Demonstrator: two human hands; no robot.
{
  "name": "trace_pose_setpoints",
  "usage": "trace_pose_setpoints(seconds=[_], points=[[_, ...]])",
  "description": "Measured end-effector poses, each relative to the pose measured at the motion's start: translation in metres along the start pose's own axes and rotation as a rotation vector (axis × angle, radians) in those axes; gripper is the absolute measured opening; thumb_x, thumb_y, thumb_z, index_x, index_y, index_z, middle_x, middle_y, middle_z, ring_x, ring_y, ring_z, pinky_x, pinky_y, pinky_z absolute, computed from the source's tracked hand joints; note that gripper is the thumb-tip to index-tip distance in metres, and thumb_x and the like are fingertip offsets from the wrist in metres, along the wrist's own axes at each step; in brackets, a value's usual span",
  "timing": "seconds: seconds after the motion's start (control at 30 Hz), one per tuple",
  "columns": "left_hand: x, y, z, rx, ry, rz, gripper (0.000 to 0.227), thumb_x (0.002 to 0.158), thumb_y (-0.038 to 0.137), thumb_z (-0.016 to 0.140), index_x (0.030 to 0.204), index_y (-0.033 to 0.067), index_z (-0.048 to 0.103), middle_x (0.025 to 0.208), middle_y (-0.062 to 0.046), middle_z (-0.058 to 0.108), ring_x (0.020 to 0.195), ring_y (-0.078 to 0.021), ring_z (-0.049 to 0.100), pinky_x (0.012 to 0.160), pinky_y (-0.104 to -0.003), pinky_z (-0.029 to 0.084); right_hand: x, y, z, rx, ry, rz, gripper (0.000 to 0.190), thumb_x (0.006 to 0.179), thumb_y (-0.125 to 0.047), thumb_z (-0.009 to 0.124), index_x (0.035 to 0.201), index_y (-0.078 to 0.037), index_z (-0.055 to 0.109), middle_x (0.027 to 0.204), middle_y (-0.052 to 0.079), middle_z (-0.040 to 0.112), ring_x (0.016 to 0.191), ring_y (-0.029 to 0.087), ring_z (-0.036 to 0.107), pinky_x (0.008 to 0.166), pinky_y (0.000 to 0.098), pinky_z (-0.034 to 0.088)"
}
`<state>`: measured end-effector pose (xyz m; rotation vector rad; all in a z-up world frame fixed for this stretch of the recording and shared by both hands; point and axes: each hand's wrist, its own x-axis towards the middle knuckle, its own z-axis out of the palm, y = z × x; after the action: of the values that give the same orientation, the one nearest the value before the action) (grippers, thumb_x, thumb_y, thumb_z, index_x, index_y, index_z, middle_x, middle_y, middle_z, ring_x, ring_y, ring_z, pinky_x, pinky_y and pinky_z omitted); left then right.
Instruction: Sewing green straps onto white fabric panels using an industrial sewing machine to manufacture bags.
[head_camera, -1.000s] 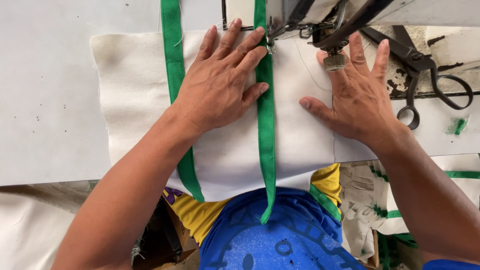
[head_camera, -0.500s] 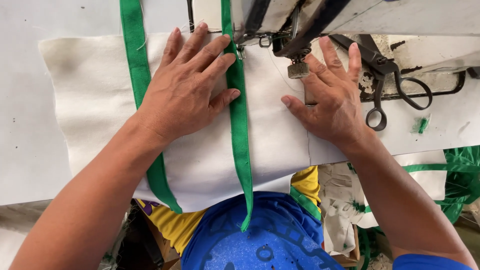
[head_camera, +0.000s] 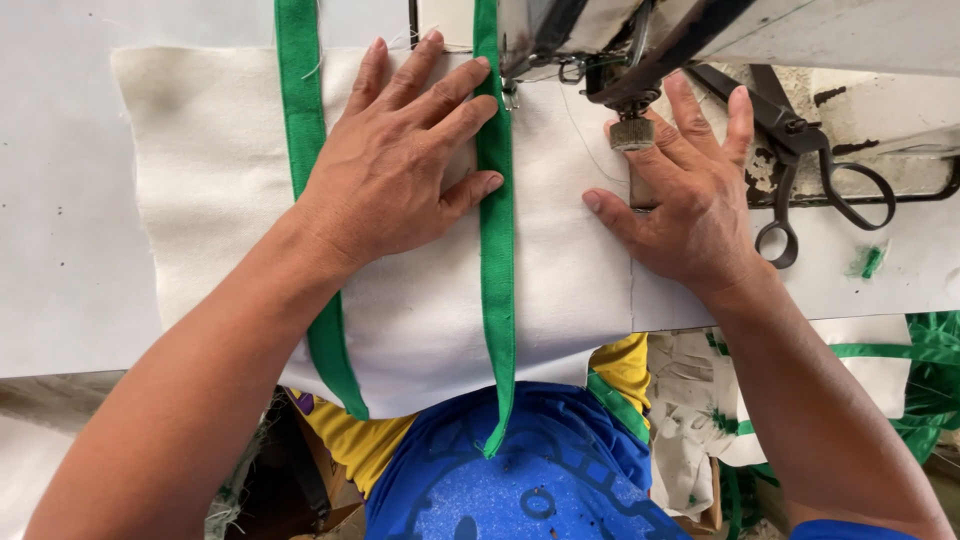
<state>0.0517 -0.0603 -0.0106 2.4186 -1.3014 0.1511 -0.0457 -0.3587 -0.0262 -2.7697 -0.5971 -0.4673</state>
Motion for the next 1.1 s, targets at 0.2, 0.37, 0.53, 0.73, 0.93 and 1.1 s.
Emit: trace_pose_setpoints(seconds=[0.2,0.37,0.53,0.73,0.93,1.1], points=[[0.002,0.000,-0.001,-0.005,-0.001,-0.021,0.054,0.104,0.045,0.066,0.140,0.0053,0.062,0.154,-0.014,0.052,0.148,-0.0439,0.034,0.120,-0.065,0.019,-0.001,0.003,0.003,-0.002,0.001,-0.005,0.054,0.110,-0.042,0.069,0.133,0.006,0.074,0.140,0.027,0.073,0.147,0.055,0.051,0.114,0.0786,0.012],[0.005,-0.001,0.001,-0.017,0.007,-0.008,0.054,0.102,0.043,0.070,0.139,0.0043,0.062,0.153,-0.013,0.052,0.147,-0.0445,0.035,0.118,-0.067,0.021,-0.001,0.005,0.002,0.008,-0.012,0.014,0.054,0.110,-0.041,0.068,0.134,0.007,0.072,0.139,0.029,0.072,0.148,0.055,0.048,0.114,0.0790,0.011],[0.004,-0.002,-0.002,-0.025,-0.006,-0.005,0.053,0.104,0.045,0.066,0.140,0.0066,0.062,0.154,-0.015,0.052,0.148,-0.0451,0.032,0.119,-0.067,0.019,0.000,0.002,0.001,0.004,-0.019,0.033,0.052,0.110,-0.043,0.065,0.132,0.004,0.072,0.139,0.024,0.072,0.144,0.058,0.054,0.115,0.0786,0.013],[0.004,-0.003,0.001,-0.019,0.006,-0.013,0.051,0.105,0.046,0.065,0.140,0.0081,0.064,0.155,-0.014,0.051,0.149,-0.0431,0.031,0.120,-0.067,0.020,-0.006,0.008,0.005,-0.050,-0.004,0.013,0.053,0.110,-0.045,0.067,0.133,0.002,0.075,0.134,0.021,0.075,0.139,0.057,0.063,0.117,0.0763,0.019],[0.005,-0.004,0.003,0.032,-0.050,0.002,0.055,0.106,0.047,0.063,0.144,0.0069,0.062,0.159,-0.015,0.046,0.150,-0.0433,0.029,0.120,-0.067,0.018,-0.012,0.008,-0.005,0.078,0.110,0.020,0.047,0.107,-0.035,0.078,0.119,0.010,0.074,0.141,0.028,0.072,0.145,0.057,0.056,0.123,0.0662,0.022],[0.003,-0.008,0.007,-0.006,-0.007,0.027,0.053,0.106,0.046,0.064,0.142,0.0073,0.063,0.156,-0.017,0.049,0.147,-0.0451,0.032,0.117,-0.069,0.019,-0.041,-0.094,-0.042,-0.003,-0.060,0.094,0.032,0.106,-0.020,0.063,0.080,-0.011,0.047,0.074,0.005,0.042,0.070,0.024,0.039,0.069,0.0440,0.027]])
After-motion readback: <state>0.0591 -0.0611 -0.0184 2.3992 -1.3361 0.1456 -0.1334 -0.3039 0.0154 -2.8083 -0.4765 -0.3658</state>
